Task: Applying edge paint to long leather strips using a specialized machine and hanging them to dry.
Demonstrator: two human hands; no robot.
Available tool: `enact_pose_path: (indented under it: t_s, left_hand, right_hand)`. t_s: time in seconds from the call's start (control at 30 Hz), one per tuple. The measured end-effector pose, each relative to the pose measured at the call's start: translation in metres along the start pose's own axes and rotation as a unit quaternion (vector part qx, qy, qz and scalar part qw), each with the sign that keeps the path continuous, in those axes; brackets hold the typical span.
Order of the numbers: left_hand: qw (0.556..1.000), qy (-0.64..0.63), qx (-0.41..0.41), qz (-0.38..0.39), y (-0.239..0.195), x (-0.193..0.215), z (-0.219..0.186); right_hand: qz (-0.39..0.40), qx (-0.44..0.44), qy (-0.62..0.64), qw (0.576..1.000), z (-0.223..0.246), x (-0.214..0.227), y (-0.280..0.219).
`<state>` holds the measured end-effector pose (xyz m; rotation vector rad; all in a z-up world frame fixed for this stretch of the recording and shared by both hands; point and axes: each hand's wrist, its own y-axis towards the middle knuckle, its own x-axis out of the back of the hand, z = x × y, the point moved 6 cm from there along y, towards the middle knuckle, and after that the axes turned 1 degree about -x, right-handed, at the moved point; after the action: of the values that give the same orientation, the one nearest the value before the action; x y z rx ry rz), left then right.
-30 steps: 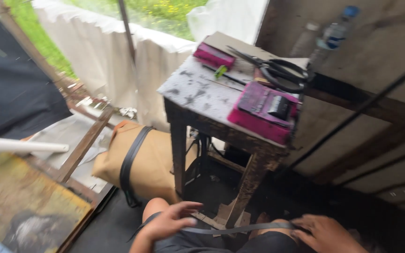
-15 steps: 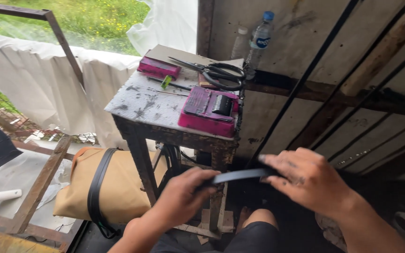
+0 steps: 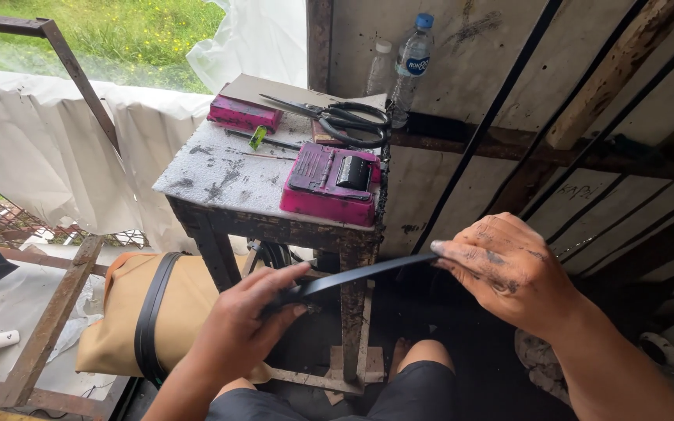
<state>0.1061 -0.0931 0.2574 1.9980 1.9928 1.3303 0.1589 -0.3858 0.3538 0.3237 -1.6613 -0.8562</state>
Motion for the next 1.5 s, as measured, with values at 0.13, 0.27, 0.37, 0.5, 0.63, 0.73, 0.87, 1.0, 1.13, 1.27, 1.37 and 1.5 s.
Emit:
enact_pose_path:
  t_s: [0.13,0.27,0.37,0.5,0.63,0.73,0.87,1.0,1.13,1.27,1.37,1.5]
  left_hand:
    - [0.999,-0.003,0.000,-0.032,0.002,0.025,0.003]
    - [0.998,0.037,-0.023,-0.055,0.005,0.056,0.003]
    - [0.998,0.030,-0.004,-0.059,0.009,0.079,0.007]
    - [0.993,0.099,0.033,-0.057,0.025,0.111,0.011]
    - [0.995,0.095,-0.005,-0.029,0.044,0.139,0.014]
    - [0.994,0.060,0.081,-0.049,0.054,0.163,0.028]
    - [0.969,0.117,0.216,-0.031,0.073,0.196,0.041]
    - [0.959,0.134,0.249,0.007,0.093,0.209,0.051]
    - [0.951,0.216,0.218,0.037,0.112,0.213,0.059]
    - [0.950,0.231,0.202,0.057,0.129,0.207,0.076]
    - [0.939,0.232,0.235,0.095,0.135,0.200,0.088]
    - [0.927,0.222,0.277,0.125,0.138,0.194,0.108]
  right_hand:
    - [-0.001,-0.006,-0.060,0.998,-0.007,0.005,0.007]
    - [-0.019,-0.003,-0.091,0.996,-0.014,0.012,0.016]
    - [-0.013,-0.008,-0.064,0.998,-0.017,0.013,0.024]
    - [-0.001,0.007,-0.076,0.997,-0.018,0.009,0.035]
    - [-0.023,0.016,-0.125,0.992,-0.021,0.006,0.052]
    - [-0.027,0.010,-0.108,0.994,-0.025,0.001,0.073]
    - [-0.008,-0.015,-0.084,0.996,-0.036,-0.008,0.100]
    - [0.020,-0.024,-0.052,0.998,-0.047,-0.026,0.115]
    - [0.103,-0.067,-0.037,0.992,-0.062,-0.047,0.122]
    - [0.122,-0.074,-0.062,0.988,-0.072,-0.056,0.124]
    - [0.140,-0.101,-0.057,0.983,-0.076,-0.060,0.129]
    - [0.146,-0.145,0.008,0.979,-0.069,-0.054,0.142]
